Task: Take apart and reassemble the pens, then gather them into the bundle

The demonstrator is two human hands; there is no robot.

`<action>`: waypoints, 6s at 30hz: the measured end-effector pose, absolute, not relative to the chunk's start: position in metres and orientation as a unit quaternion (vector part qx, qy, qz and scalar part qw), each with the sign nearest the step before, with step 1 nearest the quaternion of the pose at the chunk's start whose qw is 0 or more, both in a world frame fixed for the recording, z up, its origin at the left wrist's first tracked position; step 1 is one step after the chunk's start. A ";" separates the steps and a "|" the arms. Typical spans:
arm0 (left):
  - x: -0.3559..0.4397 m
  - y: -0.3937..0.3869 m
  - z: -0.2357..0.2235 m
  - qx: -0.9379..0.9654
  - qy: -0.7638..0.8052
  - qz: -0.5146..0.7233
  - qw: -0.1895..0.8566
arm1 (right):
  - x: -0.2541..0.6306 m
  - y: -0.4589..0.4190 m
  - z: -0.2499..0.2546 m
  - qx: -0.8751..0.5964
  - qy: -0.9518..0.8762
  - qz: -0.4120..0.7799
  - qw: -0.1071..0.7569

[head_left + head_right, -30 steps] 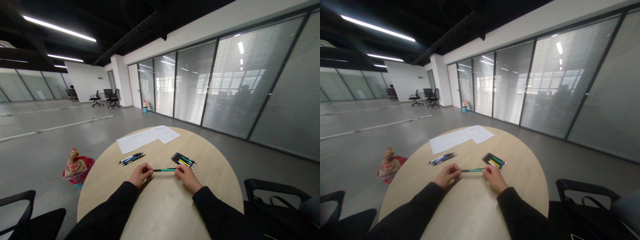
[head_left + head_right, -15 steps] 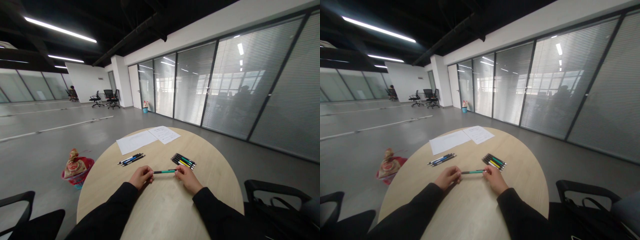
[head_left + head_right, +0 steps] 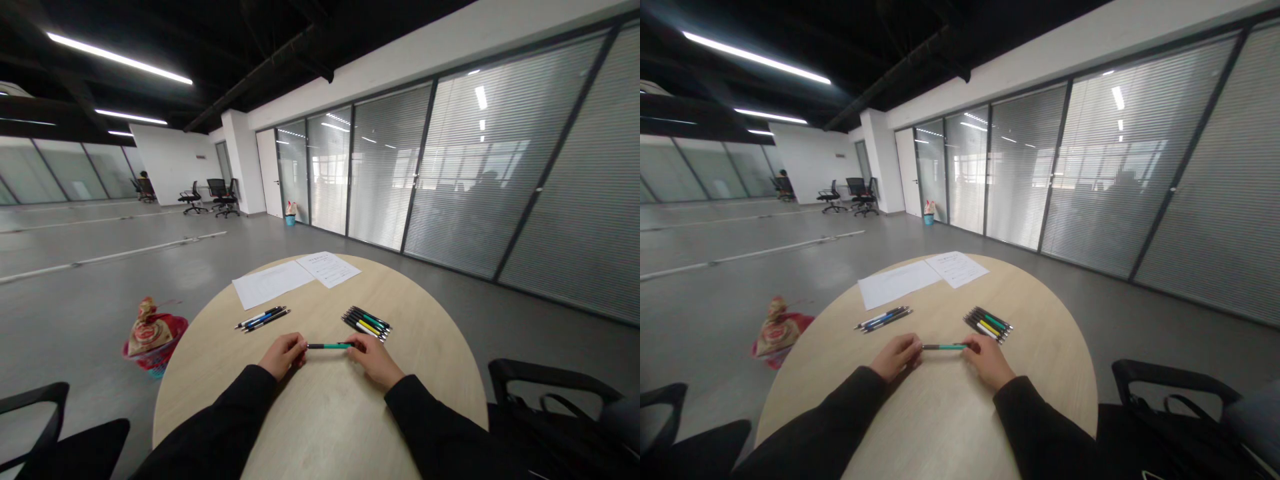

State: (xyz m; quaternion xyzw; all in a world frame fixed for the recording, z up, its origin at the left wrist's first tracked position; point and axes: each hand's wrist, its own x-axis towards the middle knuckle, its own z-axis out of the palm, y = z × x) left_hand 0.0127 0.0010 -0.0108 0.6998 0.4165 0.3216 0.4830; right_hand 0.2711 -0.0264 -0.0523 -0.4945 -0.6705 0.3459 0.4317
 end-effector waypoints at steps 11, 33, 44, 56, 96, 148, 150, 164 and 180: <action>0.012 0.008 -0.021 0.682 0.385 0.358 0.509 | 0.272 -0.025 -0.053 -0.509 -0.669 0.323 0.434; 0.009 0.010 -0.024 0.683 0.384 0.352 0.512 | 0.269 -0.027 -0.051 -0.515 -0.688 0.296 0.417; 0.012 0.001 -0.009 0.708 0.425 0.325 0.460 | 0.267 -0.034 -0.041 -0.507 -0.722 0.256 0.395; 0.010 0.009 -0.023 0.679 0.381 0.371 0.506 | 0.268 -0.036 -0.038 -0.508 -0.717 0.261 0.399; 0.011 0.005 -0.015 0.711 0.417 0.340 0.454 | 0.267 -0.036 -0.038 -0.505 -0.714 0.261 0.409; 0.010 0.005 -0.014 0.709 0.389 0.357 0.467 | 0.267 -0.038 -0.036 -0.496 -0.703 0.276 0.429; 0.010 0.006 -0.016 0.695 0.386 0.370 0.481 | 0.267 -0.036 -0.038 -0.499 -0.699 0.278 0.430; 0.004 0.012 -0.017 0.697 0.435 0.403 0.404 | 0.267 -0.034 -0.039 -0.504 -0.681 0.284 0.449; 0.005 0.002 -0.013 0.874 0.466 0.138 -0.002 | 0.266 -0.034 -0.037 -0.509 -0.681 0.286 0.443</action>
